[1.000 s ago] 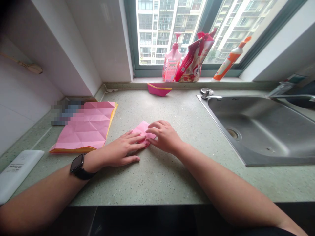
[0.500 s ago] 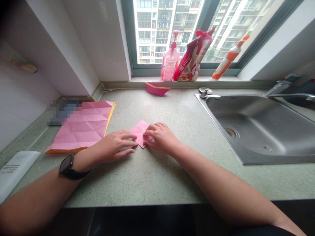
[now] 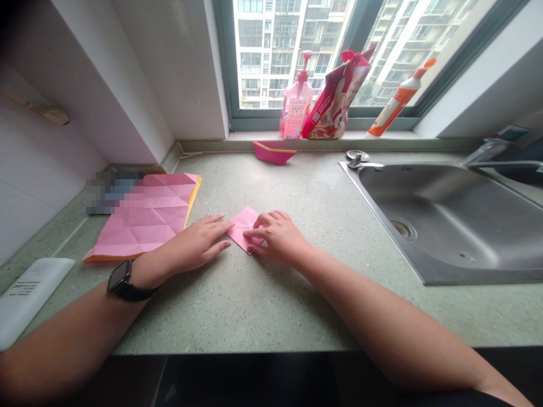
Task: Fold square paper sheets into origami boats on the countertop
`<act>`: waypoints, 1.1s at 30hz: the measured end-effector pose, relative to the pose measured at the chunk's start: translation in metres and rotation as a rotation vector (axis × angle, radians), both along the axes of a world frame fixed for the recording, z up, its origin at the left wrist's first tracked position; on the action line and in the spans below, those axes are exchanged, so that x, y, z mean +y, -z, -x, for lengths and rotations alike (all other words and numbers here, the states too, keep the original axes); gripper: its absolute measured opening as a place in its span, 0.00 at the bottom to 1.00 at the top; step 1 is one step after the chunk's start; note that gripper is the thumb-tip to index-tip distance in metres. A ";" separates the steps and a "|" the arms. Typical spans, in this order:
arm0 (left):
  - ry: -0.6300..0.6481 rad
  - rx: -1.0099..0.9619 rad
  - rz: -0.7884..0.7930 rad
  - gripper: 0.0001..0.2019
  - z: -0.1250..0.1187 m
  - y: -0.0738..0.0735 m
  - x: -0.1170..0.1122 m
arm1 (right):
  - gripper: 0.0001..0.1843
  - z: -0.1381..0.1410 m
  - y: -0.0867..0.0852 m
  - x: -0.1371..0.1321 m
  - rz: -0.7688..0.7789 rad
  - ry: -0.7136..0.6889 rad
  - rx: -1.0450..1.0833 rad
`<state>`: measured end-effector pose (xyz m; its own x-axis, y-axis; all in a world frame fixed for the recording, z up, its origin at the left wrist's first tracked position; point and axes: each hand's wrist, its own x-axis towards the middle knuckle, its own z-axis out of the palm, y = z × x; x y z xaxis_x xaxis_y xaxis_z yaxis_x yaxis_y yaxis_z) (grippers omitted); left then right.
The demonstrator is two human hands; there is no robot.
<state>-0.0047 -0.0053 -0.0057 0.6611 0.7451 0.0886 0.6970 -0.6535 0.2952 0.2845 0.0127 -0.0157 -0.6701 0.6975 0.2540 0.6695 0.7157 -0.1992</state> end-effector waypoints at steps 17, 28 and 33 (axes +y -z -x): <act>0.088 -0.102 -0.160 0.11 0.001 -0.015 -0.002 | 0.14 0.000 0.002 0.000 0.010 0.005 -0.002; 0.168 -0.148 -0.220 0.07 -0.021 0.004 0.004 | 0.20 -0.017 -0.005 0.013 -0.004 -0.172 0.005; 0.154 -0.199 -0.265 0.06 -0.018 0.003 0.004 | 0.06 -0.018 -0.002 0.018 -0.086 -0.201 0.028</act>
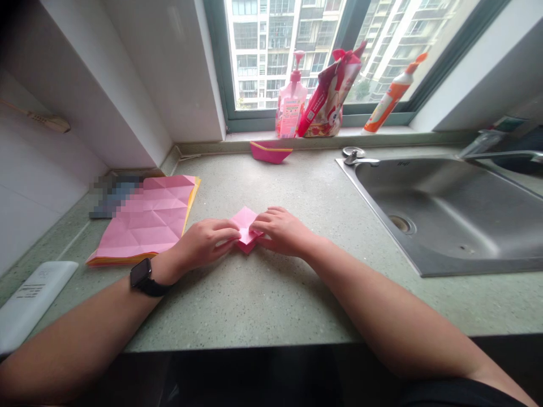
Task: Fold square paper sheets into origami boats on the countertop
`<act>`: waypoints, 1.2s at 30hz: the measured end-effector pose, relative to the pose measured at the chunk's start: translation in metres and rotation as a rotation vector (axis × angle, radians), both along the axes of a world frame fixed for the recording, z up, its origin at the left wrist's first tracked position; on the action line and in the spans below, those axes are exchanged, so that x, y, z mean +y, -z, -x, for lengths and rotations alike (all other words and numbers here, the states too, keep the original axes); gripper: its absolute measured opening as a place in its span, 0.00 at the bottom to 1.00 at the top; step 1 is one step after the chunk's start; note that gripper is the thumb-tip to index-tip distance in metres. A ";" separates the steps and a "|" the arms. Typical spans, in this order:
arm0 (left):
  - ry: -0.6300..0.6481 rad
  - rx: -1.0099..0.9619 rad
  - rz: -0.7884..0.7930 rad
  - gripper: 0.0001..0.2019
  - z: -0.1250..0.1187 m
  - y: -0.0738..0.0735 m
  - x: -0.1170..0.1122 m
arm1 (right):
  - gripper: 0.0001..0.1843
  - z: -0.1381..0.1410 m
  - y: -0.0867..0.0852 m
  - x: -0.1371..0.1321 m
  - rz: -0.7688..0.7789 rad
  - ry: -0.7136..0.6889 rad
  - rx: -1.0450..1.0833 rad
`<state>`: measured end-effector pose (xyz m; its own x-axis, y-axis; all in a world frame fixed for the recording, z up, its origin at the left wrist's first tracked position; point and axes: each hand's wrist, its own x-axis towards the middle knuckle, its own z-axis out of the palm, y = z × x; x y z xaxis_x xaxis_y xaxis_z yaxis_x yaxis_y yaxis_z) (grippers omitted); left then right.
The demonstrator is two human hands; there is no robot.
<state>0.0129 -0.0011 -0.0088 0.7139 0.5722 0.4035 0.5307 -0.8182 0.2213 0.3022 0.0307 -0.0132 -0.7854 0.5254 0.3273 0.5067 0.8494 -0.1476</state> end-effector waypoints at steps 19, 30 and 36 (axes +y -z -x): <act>-0.040 -0.099 -0.074 0.08 -0.005 -0.007 -0.005 | 0.08 -0.004 -0.001 0.004 -0.061 -0.042 0.173; -0.099 -0.544 0.122 0.04 -0.015 -0.041 -0.033 | 0.09 0.019 -0.036 -0.038 0.025 -0.028 0.454; -0.135 -0.647 0.304 0.03 -0.017 -0.051 -0.041 | 0.12 0.023 -0.045 -0.046 0.113 -0.037 0.509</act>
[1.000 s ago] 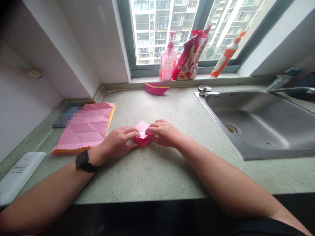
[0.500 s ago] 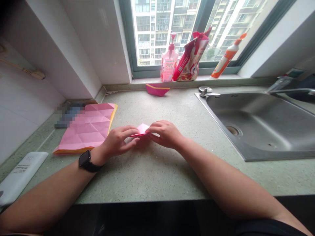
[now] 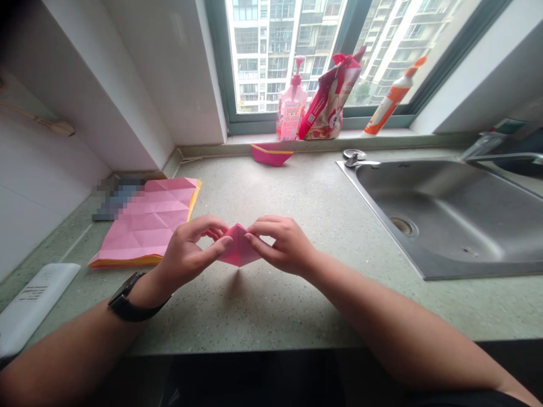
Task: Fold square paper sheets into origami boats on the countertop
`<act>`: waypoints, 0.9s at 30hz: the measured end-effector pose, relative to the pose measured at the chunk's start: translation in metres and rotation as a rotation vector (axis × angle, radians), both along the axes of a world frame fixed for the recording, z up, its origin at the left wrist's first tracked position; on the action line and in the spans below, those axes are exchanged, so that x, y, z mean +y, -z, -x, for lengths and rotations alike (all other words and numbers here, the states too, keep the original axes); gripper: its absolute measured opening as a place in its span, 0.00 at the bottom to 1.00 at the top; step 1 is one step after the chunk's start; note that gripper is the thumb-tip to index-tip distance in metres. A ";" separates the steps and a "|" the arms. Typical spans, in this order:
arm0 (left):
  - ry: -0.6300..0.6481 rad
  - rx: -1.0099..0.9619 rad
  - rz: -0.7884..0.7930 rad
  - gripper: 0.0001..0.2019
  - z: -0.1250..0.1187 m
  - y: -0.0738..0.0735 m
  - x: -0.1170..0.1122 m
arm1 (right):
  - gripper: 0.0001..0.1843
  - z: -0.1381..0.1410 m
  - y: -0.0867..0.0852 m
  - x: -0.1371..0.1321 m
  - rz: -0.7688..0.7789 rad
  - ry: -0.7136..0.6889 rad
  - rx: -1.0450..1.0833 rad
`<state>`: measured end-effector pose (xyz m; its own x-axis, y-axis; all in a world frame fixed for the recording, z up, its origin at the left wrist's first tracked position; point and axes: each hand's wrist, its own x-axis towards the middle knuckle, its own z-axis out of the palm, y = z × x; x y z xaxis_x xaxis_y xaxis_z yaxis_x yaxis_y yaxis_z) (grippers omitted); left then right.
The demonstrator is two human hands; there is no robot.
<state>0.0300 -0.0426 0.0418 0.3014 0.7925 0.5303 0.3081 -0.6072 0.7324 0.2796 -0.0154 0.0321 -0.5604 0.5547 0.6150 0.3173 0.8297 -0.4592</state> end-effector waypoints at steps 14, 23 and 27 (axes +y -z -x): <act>-0.014 0.019 -0.223 0.02 0.000 -0.010 -0.013 | 0.09 0.008 -0.002 -0.012 -0.208 0.088 -0.024; -0.023 0.228 -0.557 0.05 0.008 0.006 0.002 | 0.15 -0.004 0.018 0.010 -0.260 0.184 -0.091; -0.008 0.462 -0.578 0.05 0.011 0.020 0.017 | 0.18 -0.015 0.031 0.030 -0.293 0.292 -0.181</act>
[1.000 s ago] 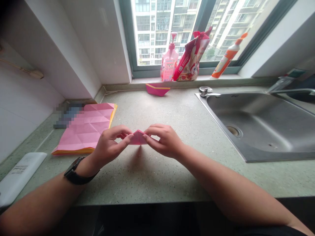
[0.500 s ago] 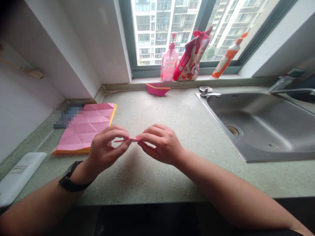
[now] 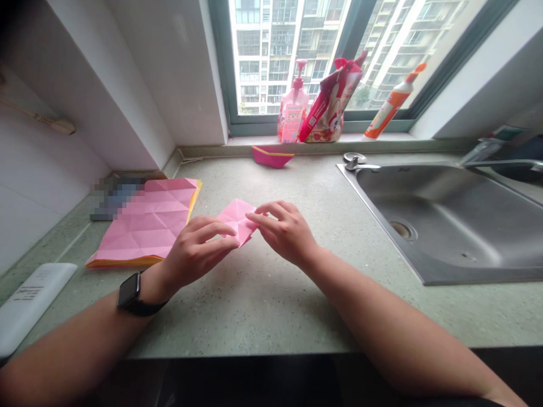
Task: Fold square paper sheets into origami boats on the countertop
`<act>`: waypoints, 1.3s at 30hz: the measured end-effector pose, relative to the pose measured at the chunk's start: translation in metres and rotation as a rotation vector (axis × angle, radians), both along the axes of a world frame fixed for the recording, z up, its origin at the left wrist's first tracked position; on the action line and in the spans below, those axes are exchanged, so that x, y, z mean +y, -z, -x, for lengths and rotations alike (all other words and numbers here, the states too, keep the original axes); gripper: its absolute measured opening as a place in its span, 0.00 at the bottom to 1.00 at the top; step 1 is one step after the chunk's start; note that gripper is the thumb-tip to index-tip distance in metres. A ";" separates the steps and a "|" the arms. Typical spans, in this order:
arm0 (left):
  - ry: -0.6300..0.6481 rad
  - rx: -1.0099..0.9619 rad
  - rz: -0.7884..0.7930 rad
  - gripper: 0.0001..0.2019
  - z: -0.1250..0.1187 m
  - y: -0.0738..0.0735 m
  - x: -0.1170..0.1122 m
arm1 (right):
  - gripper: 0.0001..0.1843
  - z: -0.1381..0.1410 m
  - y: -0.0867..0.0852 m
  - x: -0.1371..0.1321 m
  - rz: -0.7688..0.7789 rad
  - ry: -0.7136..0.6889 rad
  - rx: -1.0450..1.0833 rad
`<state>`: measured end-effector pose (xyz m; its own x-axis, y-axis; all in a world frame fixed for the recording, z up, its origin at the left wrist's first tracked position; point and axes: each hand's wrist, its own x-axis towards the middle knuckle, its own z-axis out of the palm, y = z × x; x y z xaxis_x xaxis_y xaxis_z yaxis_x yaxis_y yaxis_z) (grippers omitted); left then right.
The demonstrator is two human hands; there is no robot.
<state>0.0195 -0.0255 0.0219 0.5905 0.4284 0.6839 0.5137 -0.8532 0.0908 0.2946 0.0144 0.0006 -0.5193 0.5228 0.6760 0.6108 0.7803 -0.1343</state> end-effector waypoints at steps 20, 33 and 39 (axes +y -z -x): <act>0.045 0.141 0.419 0.03 0.003 0.028 0.014 | 0.09 -0.004 0.023 0.017 0.349 -0.004 -0.248; 0.016 0.162 0.377 0.04 0.008 0.029 0.015 | 0.22 -0.008 0.011 0.004 0.292 -0.107 -0.289; -0.006 0.135 0.390 0.06 0.008 0.028 0.014 | 0.11 -0.002 0.017 0.004 0.288 -0.177 -0.262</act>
<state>0.0111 -0.0118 -0.0059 0.6607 0.6435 0.3865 0.5476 -0.7654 0.3381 0.2970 0.0186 -0.0165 -0.7529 0.5584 0.3484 0.5135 0.8295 -0.2198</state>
